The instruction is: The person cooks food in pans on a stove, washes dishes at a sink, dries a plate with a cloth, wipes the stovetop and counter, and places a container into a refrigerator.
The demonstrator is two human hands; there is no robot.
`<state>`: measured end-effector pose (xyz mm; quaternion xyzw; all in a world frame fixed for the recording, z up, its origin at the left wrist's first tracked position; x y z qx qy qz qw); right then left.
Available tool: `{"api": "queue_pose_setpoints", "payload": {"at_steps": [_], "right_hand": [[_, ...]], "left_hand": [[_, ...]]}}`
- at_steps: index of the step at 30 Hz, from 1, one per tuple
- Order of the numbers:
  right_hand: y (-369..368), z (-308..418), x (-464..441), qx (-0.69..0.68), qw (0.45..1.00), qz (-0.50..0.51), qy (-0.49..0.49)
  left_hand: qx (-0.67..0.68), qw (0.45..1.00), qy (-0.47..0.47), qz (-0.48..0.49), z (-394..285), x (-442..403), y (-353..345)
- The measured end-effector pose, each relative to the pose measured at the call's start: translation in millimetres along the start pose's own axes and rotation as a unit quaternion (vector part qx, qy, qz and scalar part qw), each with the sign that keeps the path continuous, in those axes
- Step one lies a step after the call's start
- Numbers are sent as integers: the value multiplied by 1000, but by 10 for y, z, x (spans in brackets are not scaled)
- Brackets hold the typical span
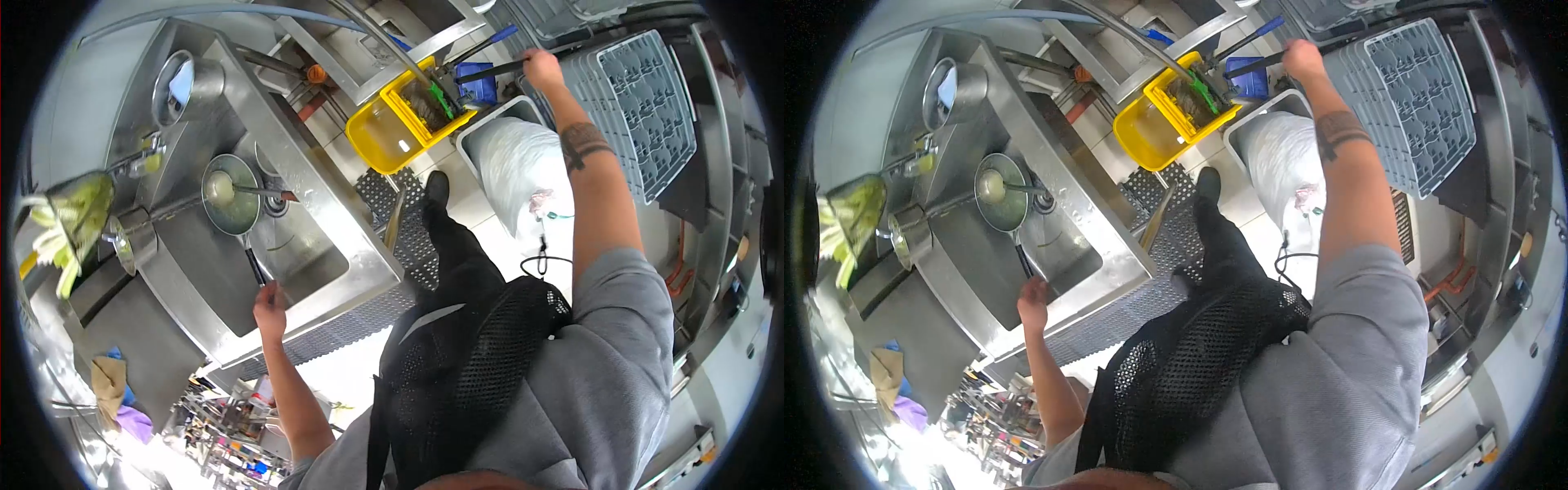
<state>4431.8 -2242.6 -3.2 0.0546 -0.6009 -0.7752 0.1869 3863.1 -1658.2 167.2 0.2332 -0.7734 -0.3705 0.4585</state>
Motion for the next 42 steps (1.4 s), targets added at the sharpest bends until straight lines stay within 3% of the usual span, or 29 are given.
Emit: {"api": "queue_pose_setpoints", "payload": {"at_steps": [1,3,6,12,15,16,17,18,19,21,23,24,25,26,28,29,30,32,34,35,37,39,42], "right_hand": [[190,-30,94,6,1000,-6,7],[571,-91,252,-6,997,-72,26],[1185,31,515,11,995,-89,33],[1927,364,954,67,985,-115,112],[2110,545,1186,118,964,-155,179],[2180,606,1204,163,958,-102,211],[2221,626,1270,232,923,-144,273],[2344,841,1375,256,930,-120,236],[2582,1258,1684,250,929,-86,259],[2904,1668,1822,238,861,-106,436],[3347,2093,1978,199,832,-101,508],[3673,2505,2273,229,829,-69,505],[3987,2902,2622,156,839,-58,519],[4302,3262,2908,133,799,-44,584],[4846,4078,3623,136,786,-28,603],[5057,4608,4188,125,806,-59,575],[5227,5031,4566,106,816,10,567],[5427,5868,5393,164,685,39,709],[5402,6494,6051,103,580,46,807],[5322,6834,6494,143,537,52,830],[5023,7468,7171,145,519,100,836],[4491,8276,7711,135,377,154,903],[3443,9262,8842,105,279,181,937]], "left_hand": [[10,1000,0,-3,-37,63,22],[-20,989,-99,-107,-121,257,138],[56,982,-108,-148,-95,606,228],[65,957,-158,-234,594,1676,291],[116,956,-88,-256,1238,2466,174],[101,958,-69,-258,1544,2746,81],[87,959,-40,-265,1888,3073,-9],[99,963,5,-252,2181,3393,-117],[117,958,39,-258,2606,3684,-313],[120,954,95,-259,3316,4322,-671],[180,939,210,-206,3742,5043,-914],[229,920,238,-212,4007,5343,-1150],[211,916,280,-196,4244,5621,-1373],[193,913,315,-172,4435,5856,-1571],[210,895,357,-163,4713,6210,-1941],[211,891,378,-134,4864,6347,-2048],[227,882,389,-139,4941,6445,-2176],[294,859,387,-161,5014,6504,-2337],[334,834,401,-178,5025,6486,-2370],[355,830,388,-187,5050,6437,-2383],[384,826,369,-184,5112,6360,-2343],[414,812,361,-195,5247,6310,-2273],[501,755,356,-229,5446,6365,-1753]]}}
Point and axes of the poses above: each hand's wrist, its own x-axis away from the middle knuckle, its own y-axis out of the back of the hand, z = x × y, the point moved 3 cm from there along -x, towards the middle knuckle, and after that the axes turned 14 degrees about y, right-handed, at the moved point
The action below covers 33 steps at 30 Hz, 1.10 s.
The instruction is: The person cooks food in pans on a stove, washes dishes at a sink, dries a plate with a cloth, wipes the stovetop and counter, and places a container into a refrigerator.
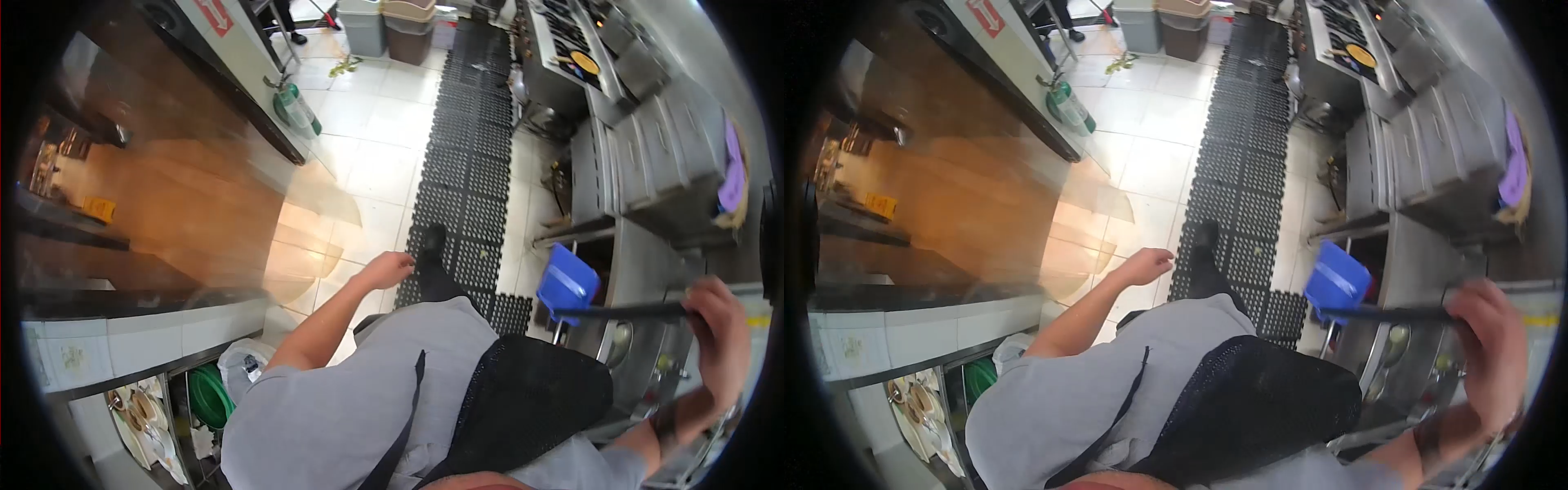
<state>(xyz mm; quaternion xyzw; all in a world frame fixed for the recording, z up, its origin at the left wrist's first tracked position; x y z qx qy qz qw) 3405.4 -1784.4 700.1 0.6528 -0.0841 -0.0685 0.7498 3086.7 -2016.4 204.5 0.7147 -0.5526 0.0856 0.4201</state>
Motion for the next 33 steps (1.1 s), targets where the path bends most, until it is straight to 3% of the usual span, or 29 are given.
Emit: {"api": "queue_pose_setpoints", "payload": {"at_steps": [1,4,5,9,11,12,13,14,15,16,17,19,22,24,25,27,29,31,33], "right_hand": [[-182,-140,-582,-2,1000,10,28],[-842,-732,-2064,-32,979,110,167],[-1115,-925,-2499,-57,963,84,251],[-1768,-1128,-4006,-58,946,99,303],[-2083,-1153,-4628,-79,919,63,381],[-2098,-1094,-4861,-72,929,83,353],[-2143,-1099,-5055,-105,930,57,348],[-2184,-1157,-5236,-136,929,29,343],[-2202,-1273,-5364,-133,930,29,340],[-2241,-1408,-5475,-174,932,41,316],[-2301,-1536,-5587,-215,930,55,292],[-2515,-1948,-5771,-251,932,125,231],[-3358,-2812,-5822,-192,966,146,97],[-3998,-3370,-5643,-132,971,200,-13],[-4219,-3553,-5498,-103,960,251,-70],[-4748,-3862,-5057,-170,934,277,-151],[-5021,-3972,-4756,-212,885,378,-168],[-4508,-3767,-5096,-224,764,506,-331],[-4514,-4013,-5596,-239,766,490,-341]], "left_hand": [[2,1000,6,-10,-139,-145,89],[95,985,-108,-93,-856,-653,543],[121,977,-138,-106,-1193,-779,728],[239,946,-182,-118,-2253,-1429,1538],[293,937,-116,-152,-2390,-1958,1889],[118,937,-170,-283,-2057,-2554,1977],[109,932,-163,-305,-1909,-2861,2183],[167,918,-165,-318,-1890,-2964,2461],[201,922,-79,-320,-1680,-3196,2688],[290,911,-42,-291,-1346,-3540,2844],[293,899,23,-323,-1159,-3746,3050],[328,893,40,-304,-585,-4205,3471],[369,894,90,-238,267,-4855,4057],[375,884,129,-249,682,-5264,4403],[385,878,145,-244,894,-5501,4591],[424,862,121,-251,1589,-6191,4898],[423,865,138,-232,1966,-6724,5268],[363,882,155,-256,2458,-7195,5611],[311,895,155,-278,2847,-7719,5922]]}}
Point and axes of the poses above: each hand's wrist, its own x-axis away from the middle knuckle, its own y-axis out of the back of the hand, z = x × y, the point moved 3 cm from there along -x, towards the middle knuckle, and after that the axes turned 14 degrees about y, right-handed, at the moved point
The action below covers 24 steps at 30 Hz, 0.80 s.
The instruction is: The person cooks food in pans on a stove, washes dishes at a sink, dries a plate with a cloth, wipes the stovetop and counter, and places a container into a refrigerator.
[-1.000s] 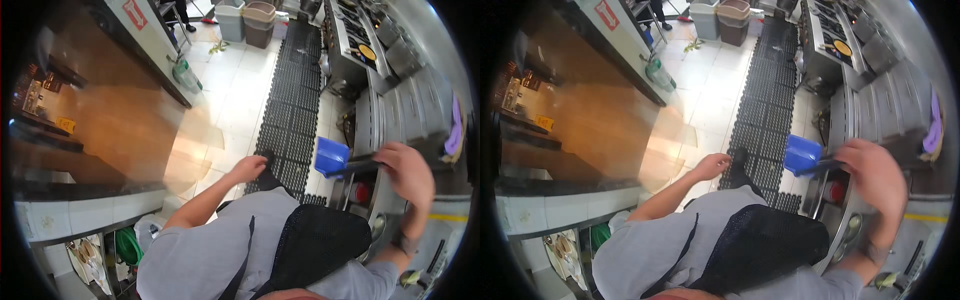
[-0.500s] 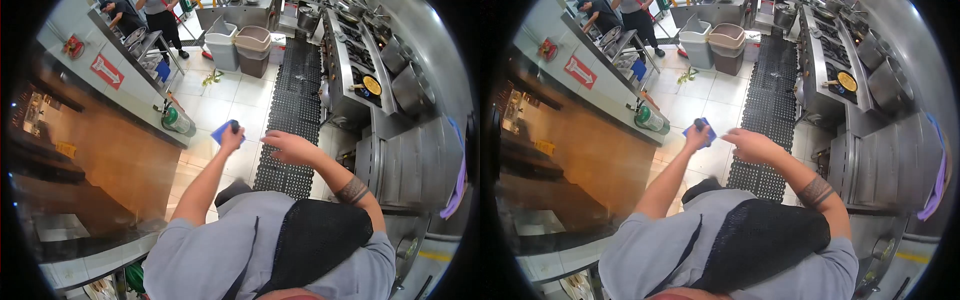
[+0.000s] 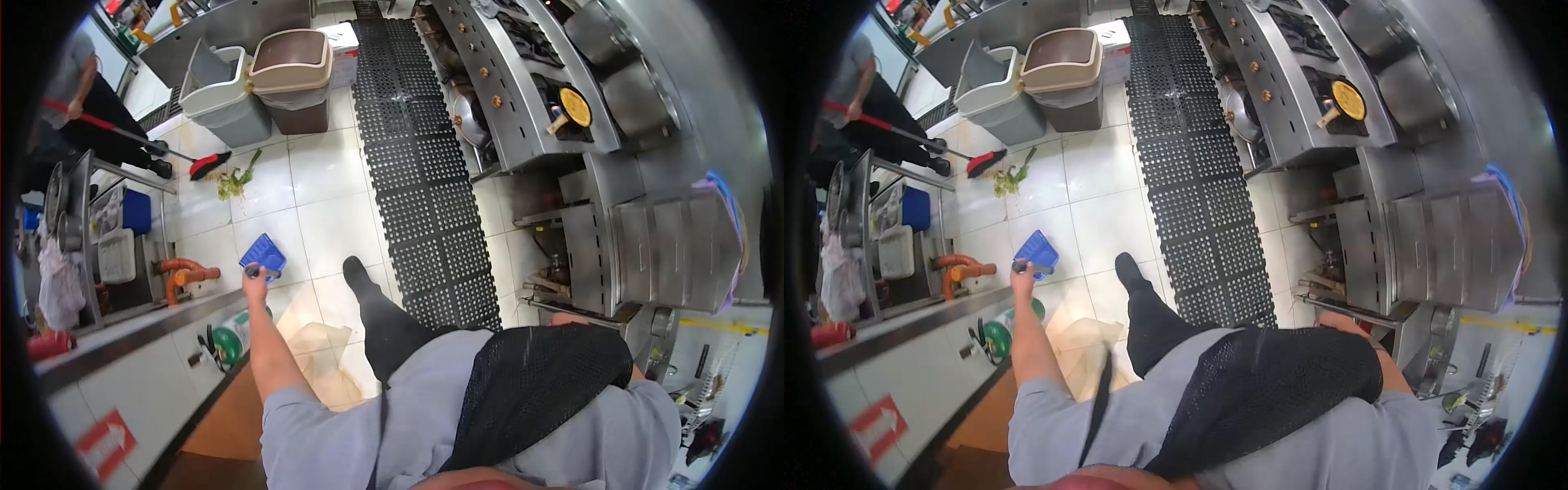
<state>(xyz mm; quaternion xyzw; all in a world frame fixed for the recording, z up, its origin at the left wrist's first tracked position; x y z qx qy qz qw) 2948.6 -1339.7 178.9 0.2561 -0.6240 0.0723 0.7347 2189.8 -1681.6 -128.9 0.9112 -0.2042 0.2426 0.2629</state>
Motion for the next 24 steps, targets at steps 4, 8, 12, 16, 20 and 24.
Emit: {"api": "queue_pose_setpoints", "payload": {"at_steps": [4,8,12,16,20,24], "right_hand": [[184,97,-489,-128,988,-47,68],[1144,910,-845,-219,935,-239,140],[1723,1355,-916,-358,877,-282,153],[1612,1182,-956,-357,880,-275,151],[1205,721,-996,-257,922,-273,98],[1183,128,-1307,-231,938,-220,136]], "left_hand": [[-143,983,9,-118,-333,-764,290],[-241,941,86,-222,-1076,-1139,540],[-433,859,124,-242,-1890,-1307,527],[-333,915,-40,-224,-2601,-989,-281],[-433,883,-110,141,-2584,-776,-1633],[-483,802,-174,305,-2904,224,-2850]]}}
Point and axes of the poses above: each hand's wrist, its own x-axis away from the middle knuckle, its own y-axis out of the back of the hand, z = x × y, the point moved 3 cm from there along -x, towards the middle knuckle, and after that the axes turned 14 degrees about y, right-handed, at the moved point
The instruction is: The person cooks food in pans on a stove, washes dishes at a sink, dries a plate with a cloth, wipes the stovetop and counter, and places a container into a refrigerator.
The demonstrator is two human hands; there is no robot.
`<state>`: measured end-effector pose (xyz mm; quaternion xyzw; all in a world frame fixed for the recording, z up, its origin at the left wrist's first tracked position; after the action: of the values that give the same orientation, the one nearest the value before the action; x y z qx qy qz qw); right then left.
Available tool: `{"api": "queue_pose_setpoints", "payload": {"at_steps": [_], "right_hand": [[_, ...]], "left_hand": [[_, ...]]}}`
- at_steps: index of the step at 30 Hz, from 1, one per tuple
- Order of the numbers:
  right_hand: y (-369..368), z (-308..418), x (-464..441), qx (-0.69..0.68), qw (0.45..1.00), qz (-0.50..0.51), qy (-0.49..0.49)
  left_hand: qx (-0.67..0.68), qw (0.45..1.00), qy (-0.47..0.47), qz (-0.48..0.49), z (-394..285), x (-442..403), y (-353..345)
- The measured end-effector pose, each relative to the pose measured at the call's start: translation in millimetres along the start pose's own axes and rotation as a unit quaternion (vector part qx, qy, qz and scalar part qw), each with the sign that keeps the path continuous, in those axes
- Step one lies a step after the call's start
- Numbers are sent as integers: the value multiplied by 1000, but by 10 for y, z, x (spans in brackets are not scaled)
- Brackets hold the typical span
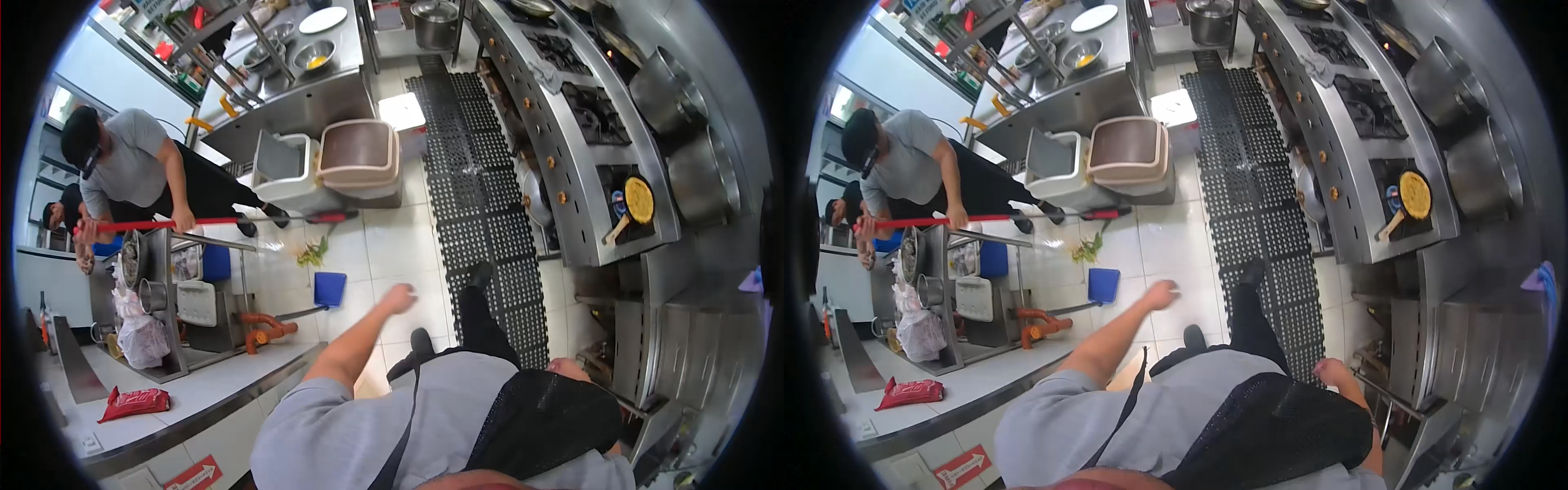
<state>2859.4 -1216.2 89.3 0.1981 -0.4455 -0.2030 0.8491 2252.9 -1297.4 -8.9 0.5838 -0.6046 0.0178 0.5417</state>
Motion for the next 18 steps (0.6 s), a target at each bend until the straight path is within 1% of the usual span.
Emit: {"api": "queue_pose_setpoints", "payload": {"at_steps": [1,2,3,4,5,6,7,8,9,10,11,13,14,15,17,18], "right_hand": [[2,-507,-284,18,981,120,154],[127,-517,-370,76,959,165,215],[265,-505,-454,130,930,200,280],[601,-56,-588,217,930,155,252],[984,281,-685,190,956,151,163],[1277,341,-922,88,957,194,197],[1530,388,-1149,50,954,258,141],[1706,244,-1516,59,940,216,258],[2208,713,-1548,154,933,185,270],[2613,1140,-1583,185,939,159,244],[2933,1466,-1622,216,942,138,217],[3447,1855,-1694,230,935,113,246],[3680,2028,-1713,227,936,102,250],[3868,2147,-1753,227,936,93,254],[4152,2255,-1880,219,935,78,268],[4301,2343,-1918,214,936,89,265]], "left_hand": [[54,995,-70,50,-601,169,82],[135,973,-127,136,-1296,431,252],[146,940,-141,274,-2048,738,556],[171,912,-198,317,-2659,927,700],[236,837,-218,443,-3206,1070,821],[266,768,-239,531,-3674,1163,988],[297,688,-255,611,-4070,1283,1117],[340,629,-260,649,-4401,1411,1223],[381,567,-266,680,-4703,1476,1362],[352,571,-308,674,-4928,1465,1536],[348,568,-307,679,-5012,1393,1583],[306,594,-391,633,-5162,1240,1719],[312,602,-332,655,-5236,1141,1840],[312,599,-336,657,-5282,1087,1961],[302,673,-294,608,-5335,925,2227],[289,676,-334,590,-5429,934,2487]]}}
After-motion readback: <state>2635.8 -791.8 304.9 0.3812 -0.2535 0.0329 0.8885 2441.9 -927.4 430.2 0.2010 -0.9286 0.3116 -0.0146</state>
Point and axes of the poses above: each hand's wrist, its own x-axis away from the middle knuckle, its own y-axis out of the back of the hand, z = x × y, the point moved 3 cm from there along -x, towards the middle knuckle, and after that the axes turned 14 degrees about y, right-handed, at the moved point
